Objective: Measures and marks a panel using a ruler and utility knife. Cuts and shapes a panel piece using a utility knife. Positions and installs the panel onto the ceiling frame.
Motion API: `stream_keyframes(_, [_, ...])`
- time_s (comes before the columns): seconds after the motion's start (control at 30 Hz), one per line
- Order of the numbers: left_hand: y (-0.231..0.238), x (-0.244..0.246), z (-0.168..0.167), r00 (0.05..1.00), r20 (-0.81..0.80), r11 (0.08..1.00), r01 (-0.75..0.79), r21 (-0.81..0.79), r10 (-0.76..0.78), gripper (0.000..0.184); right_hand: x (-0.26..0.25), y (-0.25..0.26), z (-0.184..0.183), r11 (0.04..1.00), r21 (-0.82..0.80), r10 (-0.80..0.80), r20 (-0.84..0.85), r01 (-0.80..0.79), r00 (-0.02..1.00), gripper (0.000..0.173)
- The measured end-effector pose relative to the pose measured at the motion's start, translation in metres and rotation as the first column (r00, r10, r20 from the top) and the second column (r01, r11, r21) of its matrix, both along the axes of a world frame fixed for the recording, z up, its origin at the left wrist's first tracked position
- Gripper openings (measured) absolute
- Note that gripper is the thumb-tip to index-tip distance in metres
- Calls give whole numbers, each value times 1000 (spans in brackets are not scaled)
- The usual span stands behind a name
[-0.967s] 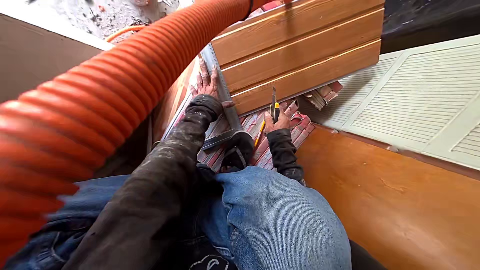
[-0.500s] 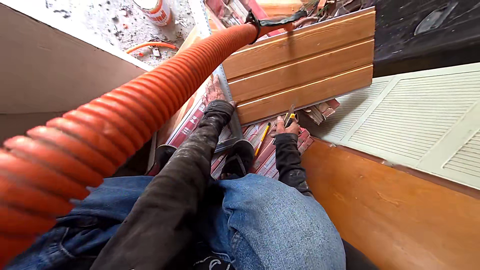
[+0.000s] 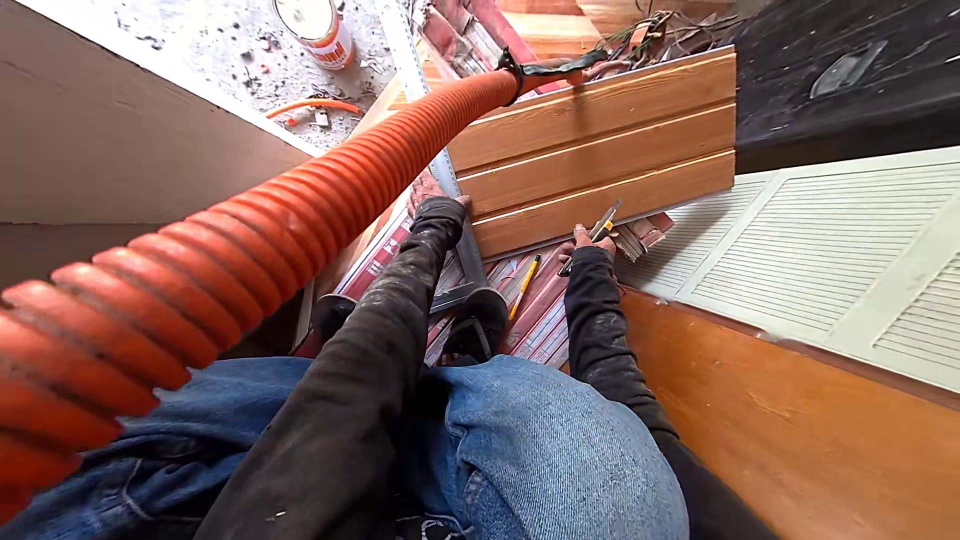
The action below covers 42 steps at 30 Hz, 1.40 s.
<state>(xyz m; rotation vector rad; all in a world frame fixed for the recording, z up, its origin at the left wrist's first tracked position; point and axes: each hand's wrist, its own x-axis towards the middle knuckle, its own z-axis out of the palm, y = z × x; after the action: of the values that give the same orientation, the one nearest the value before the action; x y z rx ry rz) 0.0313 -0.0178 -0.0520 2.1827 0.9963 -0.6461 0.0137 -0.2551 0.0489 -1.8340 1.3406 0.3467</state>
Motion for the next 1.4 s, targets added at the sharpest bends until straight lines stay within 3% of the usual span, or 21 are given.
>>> stream_keyframes(0.03, [6, 5, 23, 998, -55, 998, 13, -65, -17, 114, 3, -2, -1, 1000, 5, -8, -11, 8, 1000, 60])
stream_keyframes(0.17, [5, 4, 110, 988, -10, 959, -152, -240, 154, 88, 8, -9, -4, 999, -36, 14, 1, -14, 1000, 56])
stream_keyframes(0.23, [1, 3, 127, 980, -17, 955, -198, -222, 199, 84, 12, -10, -5, 999, -36, 13, 7, -12, 1000, 55])
stream_keyframes(0.43, [10, 0, 121, 921, -76, 911, -390, -134, 383, 88, 16, -22, -15, 996, -50, 71, -3, -71, 998, 56])
stream_keyframes(0.53, [23, -5, 104, 924, -115, 922, -376, -91, 365, 85, 20, -23, -13, 997, -42, 66, -9, -66, 998, 53])
stream_keyframes(0.7, [24, -7, 123, 945, -170, 945, -302, -124, 279, 83, 24, -23, -6, 993, -39, 105, -73, -108, 992, 63])
stream_keyframes(0.83, [25, -12, 133, 948, -100, 928, -317, -197, 302, 82, 24, -29, -14, 990, -61, 127, -60, -131, 990, 62])
stream_keyframes(0.93, [27, -19, 109, 926, -21, 905, -373, -205, 377, 82, 24, -29, -14, 985, -94, 142, -51, -146, 989, 61])
stream_keyframes(1.03, [24, -29, 75, 847, 152, 857, -483, -178, 509, 87, 26, -32, -21, 975, -146, 161, -39, -165, 986, 73])
stream_keyframes(1.17, [28, -42, 67, 725, 357, 808, -523, -271, 589, 92, 29, -37, -24, 967, -186, 182, 13, -176, 983, 83])
stream_keyframes(1.3, [46, -36, 73, 712, 330, 783, -590, -198, 620, 88, 29, -45, -26, 954, -182, 247, 28, -238, 969, 79])
stream_keyframes(1.4, [61, -27, 84, 772, 268, 818, -544, -188, 576, 81, 28, -50, -29, 943, -216, 268, 47, -252, 962, 80])
